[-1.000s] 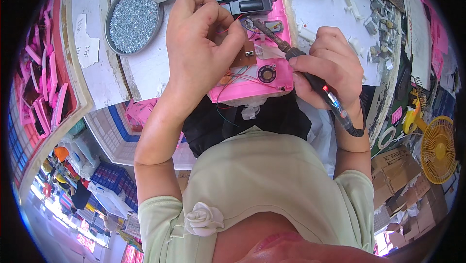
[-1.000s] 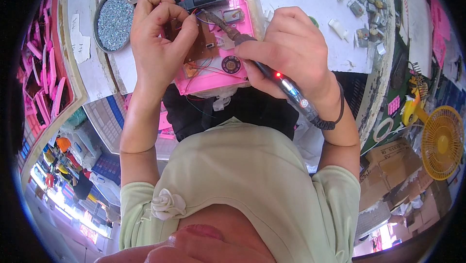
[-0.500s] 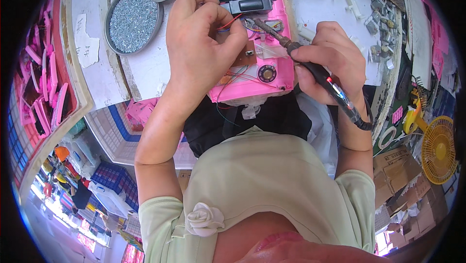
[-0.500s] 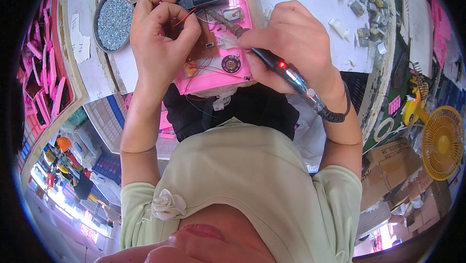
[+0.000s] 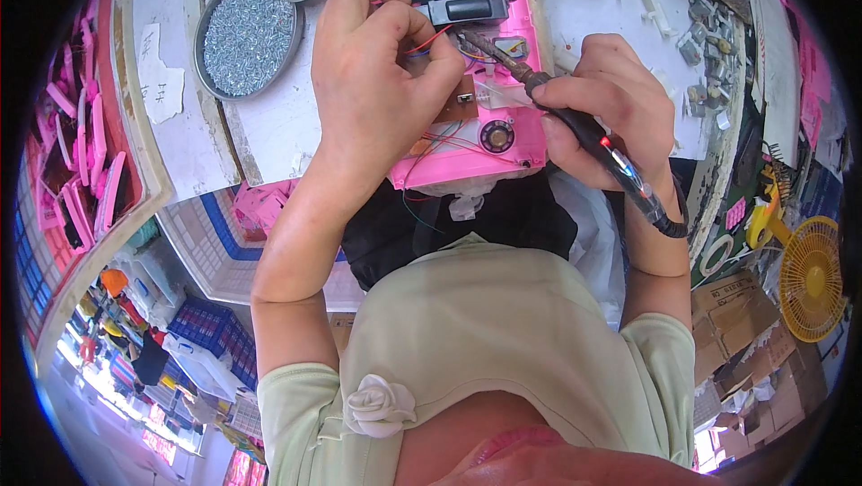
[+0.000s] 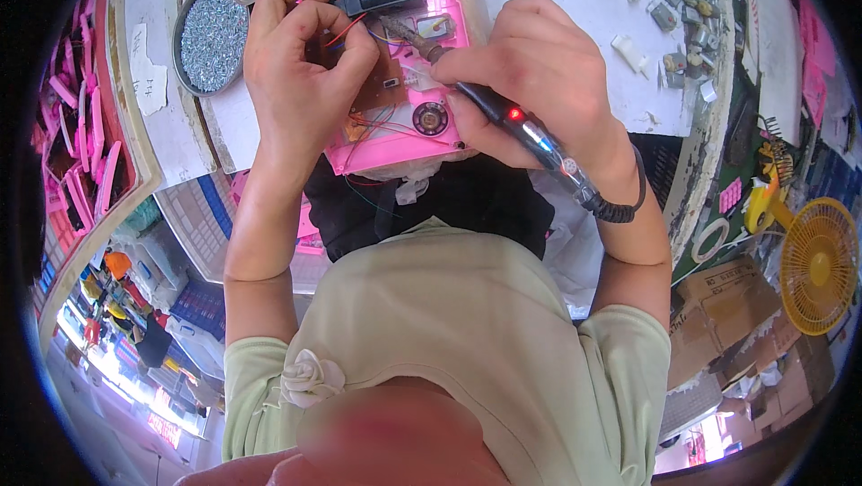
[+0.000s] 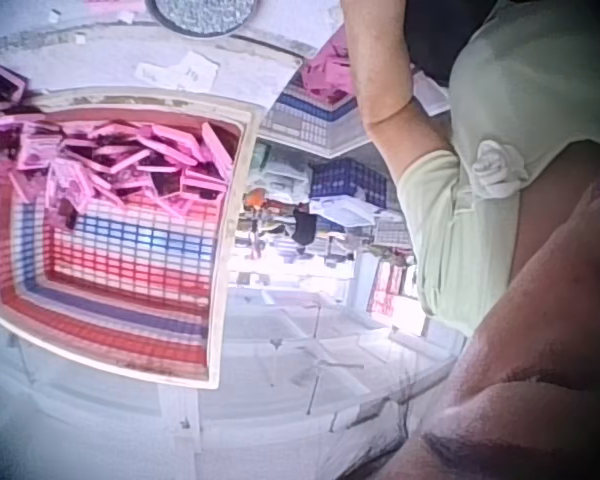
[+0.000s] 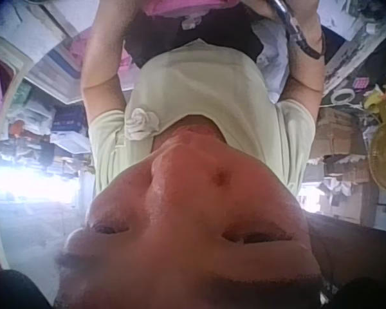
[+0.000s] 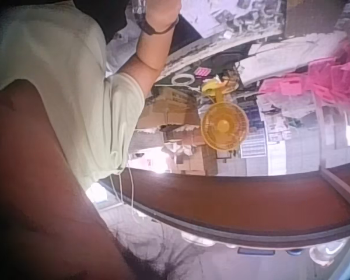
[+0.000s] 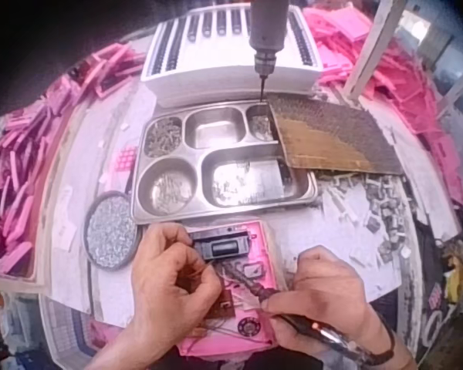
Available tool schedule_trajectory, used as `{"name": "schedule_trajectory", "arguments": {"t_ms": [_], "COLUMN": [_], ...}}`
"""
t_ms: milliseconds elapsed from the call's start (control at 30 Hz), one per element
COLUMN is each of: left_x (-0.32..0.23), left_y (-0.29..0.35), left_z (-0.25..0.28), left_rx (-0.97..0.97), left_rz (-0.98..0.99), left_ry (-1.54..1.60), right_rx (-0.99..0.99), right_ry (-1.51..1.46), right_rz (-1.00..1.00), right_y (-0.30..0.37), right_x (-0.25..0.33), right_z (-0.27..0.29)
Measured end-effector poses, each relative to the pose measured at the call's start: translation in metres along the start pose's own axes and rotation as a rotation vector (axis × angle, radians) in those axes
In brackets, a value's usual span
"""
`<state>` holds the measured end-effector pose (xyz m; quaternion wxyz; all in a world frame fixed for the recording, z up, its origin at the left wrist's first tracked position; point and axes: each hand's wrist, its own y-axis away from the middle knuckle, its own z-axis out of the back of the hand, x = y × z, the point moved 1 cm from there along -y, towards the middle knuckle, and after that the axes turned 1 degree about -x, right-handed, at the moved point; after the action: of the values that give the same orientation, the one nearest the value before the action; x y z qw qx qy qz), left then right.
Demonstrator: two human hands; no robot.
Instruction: Assembling a pink electronic toy by soldering internal components and securing the outer casing with screws.
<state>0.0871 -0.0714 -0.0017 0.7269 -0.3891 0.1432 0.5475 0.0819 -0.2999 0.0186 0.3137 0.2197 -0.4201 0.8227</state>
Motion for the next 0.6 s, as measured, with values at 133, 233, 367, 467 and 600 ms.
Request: {"name": "schedule_trajectory", "arguments": {"t_ms": [133,233,367,467,600], "left_x": [0.0,0.0,0.0,0.0,-0.001], "left_y": [0.0,0.0,0.0,0.0,0.0], "left_z": [0.0,-0.001,-0.001,-0.001,-0.001], "left_rx": [-0.002,-0.005,-0.005,-0.003,-0.001], "left_rz": [-0.002,-0.004,-0.003,-0.003,0.009], "left_ry": [-0.008,-0.011,-0.011,-0.01,-0.014], "right_rx": [-0.009,-0.009,-0.031,-0.046,-0.068], "right_ry": [0.005,-0.008,-0.041,-0.053,-0.058], "right_rz": [0.021,0.035,0.051,0.056,0.056], "right_y": [-0.001,-0.001,0.003,0.005,0.007], "right_x": [0.0,-0.001,-0.001,-0.001,0.0], "right_z": [-0.001,-0.001,0.001,0.005,0.01]}}
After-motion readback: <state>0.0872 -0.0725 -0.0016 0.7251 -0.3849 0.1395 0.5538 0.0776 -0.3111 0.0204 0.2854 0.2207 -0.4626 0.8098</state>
